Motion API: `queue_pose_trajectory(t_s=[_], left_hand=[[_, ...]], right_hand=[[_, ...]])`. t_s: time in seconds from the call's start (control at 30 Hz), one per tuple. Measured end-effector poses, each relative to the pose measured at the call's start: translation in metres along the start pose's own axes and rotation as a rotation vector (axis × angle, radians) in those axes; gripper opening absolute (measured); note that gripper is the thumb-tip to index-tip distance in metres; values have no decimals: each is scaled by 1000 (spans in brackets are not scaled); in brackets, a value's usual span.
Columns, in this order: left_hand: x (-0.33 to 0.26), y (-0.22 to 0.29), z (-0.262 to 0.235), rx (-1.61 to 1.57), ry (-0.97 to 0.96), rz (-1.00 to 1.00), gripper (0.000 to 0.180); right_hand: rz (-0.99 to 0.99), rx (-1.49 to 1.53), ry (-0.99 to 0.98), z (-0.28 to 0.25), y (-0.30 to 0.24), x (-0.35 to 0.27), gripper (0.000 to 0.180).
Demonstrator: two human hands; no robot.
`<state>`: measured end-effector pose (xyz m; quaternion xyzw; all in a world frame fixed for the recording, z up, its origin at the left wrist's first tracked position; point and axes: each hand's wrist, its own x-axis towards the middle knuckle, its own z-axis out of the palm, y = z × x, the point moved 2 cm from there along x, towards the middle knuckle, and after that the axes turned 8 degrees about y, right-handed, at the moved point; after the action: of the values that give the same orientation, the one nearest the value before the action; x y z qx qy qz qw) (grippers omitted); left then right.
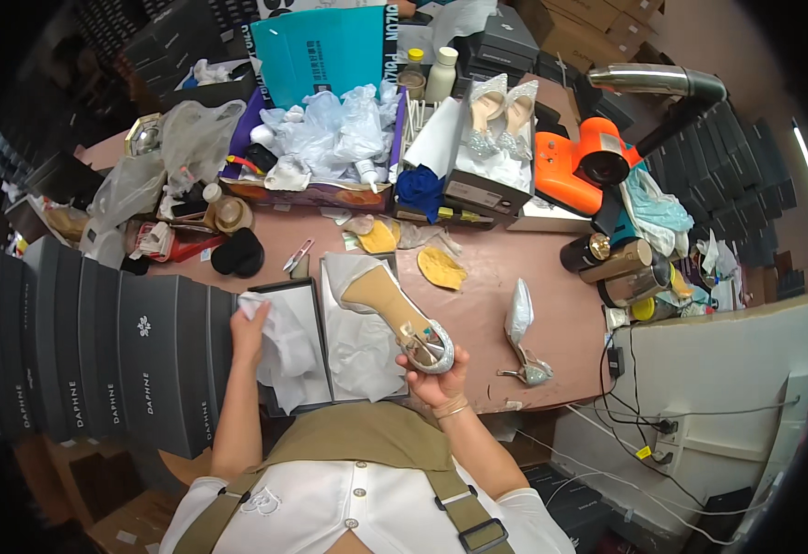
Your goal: Packaging high-heeled shoes into boxes with protective wrapping.
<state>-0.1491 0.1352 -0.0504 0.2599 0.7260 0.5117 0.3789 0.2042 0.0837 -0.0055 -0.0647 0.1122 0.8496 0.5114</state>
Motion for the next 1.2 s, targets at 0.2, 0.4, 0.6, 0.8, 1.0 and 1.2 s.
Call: queue_pose_trajectory(t_s=[0.2,0.4,0.6,0.8,1.0,1.2], left_hand=[[-42,100,-39,-225,115,345,18],[-35,17,-2,-14,-417,103,20],[-34,30,35,-48,-265,276,20],[-103,131,34,136,8,771,19],[-88,136,9,180,21,780,9],[-127,140,38,97,-267,704,13]], right_hand=[[30,-105,-22,14,6,-3,73],[68,-299,-64,22,12,-19,76],[75,-668,-50,50,-12,-74,77],[121,-879,-40,90,27,-57,71],[-21,-850,125,51,24,-44,74],[113,-414,-81,32,19,-50,77]])
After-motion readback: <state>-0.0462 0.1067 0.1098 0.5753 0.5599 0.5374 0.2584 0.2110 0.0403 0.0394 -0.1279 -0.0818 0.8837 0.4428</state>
